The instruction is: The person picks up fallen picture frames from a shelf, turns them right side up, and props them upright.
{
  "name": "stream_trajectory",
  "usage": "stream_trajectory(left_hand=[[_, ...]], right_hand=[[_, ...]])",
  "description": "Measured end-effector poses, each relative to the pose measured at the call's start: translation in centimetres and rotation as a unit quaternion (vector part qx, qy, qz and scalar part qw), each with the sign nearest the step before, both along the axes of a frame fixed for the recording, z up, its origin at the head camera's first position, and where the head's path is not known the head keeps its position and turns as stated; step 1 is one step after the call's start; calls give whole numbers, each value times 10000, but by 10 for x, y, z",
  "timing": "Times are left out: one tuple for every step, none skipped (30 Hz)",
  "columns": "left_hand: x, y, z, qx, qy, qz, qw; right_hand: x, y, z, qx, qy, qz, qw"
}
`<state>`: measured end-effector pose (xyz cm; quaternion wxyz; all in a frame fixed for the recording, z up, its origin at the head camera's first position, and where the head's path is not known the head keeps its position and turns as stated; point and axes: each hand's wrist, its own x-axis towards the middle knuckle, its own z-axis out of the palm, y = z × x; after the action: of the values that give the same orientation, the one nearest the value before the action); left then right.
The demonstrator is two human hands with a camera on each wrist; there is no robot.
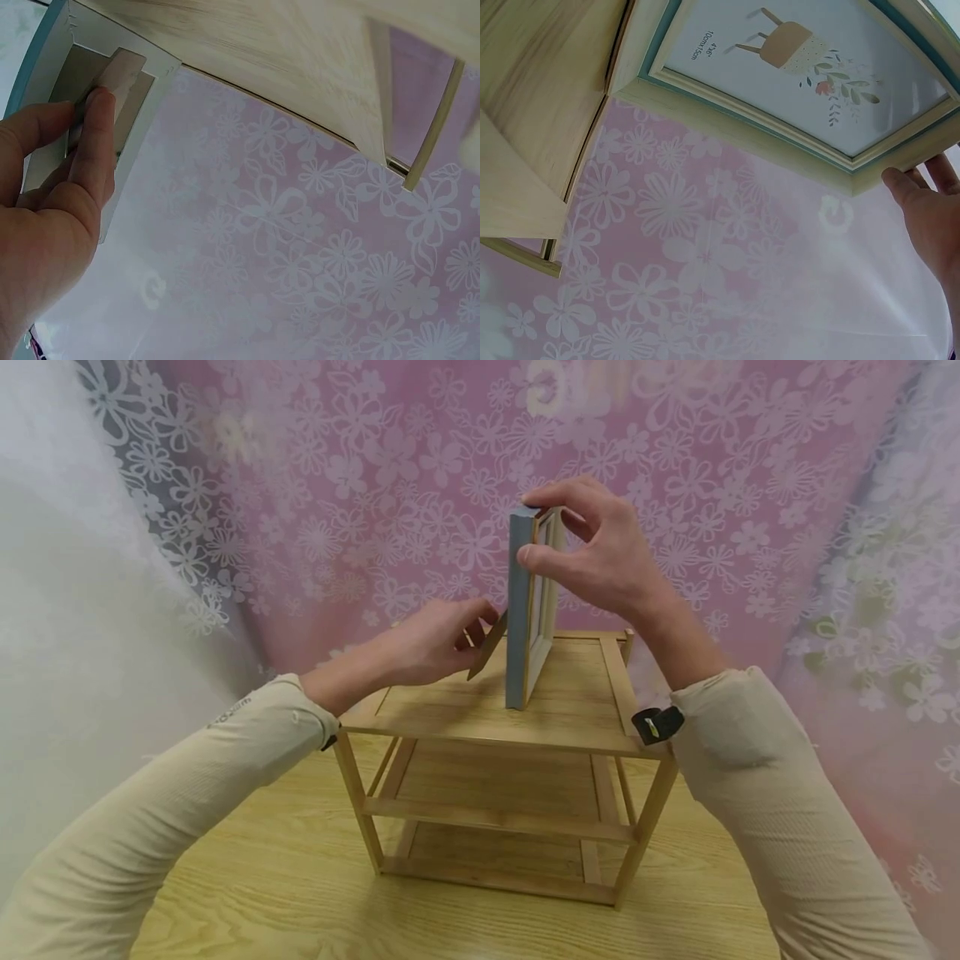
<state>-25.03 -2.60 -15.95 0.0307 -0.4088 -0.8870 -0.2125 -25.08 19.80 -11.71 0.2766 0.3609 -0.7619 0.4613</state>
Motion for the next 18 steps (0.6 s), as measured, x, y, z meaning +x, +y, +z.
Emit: stream_trajectory(left_hand=[[0, -1, 0, 0, -4, -3, 10000], [0, -1, 0, -7, -3, -4, 10000], [0, -2, 1, -16, 1, -6, 10000], [0, -2, 1, -32, 1, -13, 10000], [0, -1, 2, -65, -12, -5, 10000], [0, -1, 2, -102, -14, 5, 9999], [0, -1, 3, -137, -23, 16, 9999], [0, -1, 4, -170, -36, 26, 9998], [-1, -2, 4, -204, -48, 35, 9998], [-1, -2, 5, -242, -58, 44, 9997], [-1, -2, 5, -268, -86, 53, 9996], [-2, -2, 6, -284, -100, 53, 9995], [-2, -3, 6, -304, -115, 62, 9995], [-2, -4, 7, -336, -142, 77, 9993], [-2, -4, 8, -362, -167, 93, 9992], [-3, -5, 8, -379, -190, 107, 9990], [-3, -6, 9, -393, -205, 122, 9989], [-3, -6, 9, -413, -203, 134, 9989]], right_hand=[[-1, 0, 0, -8, -30, 25, 10000], [-1, 0, 1, -18, -67, 42, 10000], [-2, -1, 1, -11, -82, 47, 10000], [-2, -1, 2, -10, -104, 55, 9999], [-3, -1, 2, 6, -125, 46, 9999], [-3, -1, 3, 21, -149, 39, 9999], [-3, -1, 3, 42, -165, 31, 9999], [-3, -1, 4, 60, -192, 21, 9998], [-3, -1, 4, 73, -215, 16, 9997], [-4, -2, 5, 72, -257, 21, 9996], [-4, -2, 5, 84, -285, 17, 9996], [-4, -2, 5, 94, -303, 18, 9995], [-4, -3, 6, 104, -319, 23, 9994], [-4, -3, 6, 108, -340, 42, 9994], [-4, -3, 6, 116, -352, 64, 9993], [-4, -4, 6, 128, -359, 80, 9992], [-4, -4, 6, 139, -366, 98, 9992], [-4, -4, 6, 144, -375, 119, 9991]])
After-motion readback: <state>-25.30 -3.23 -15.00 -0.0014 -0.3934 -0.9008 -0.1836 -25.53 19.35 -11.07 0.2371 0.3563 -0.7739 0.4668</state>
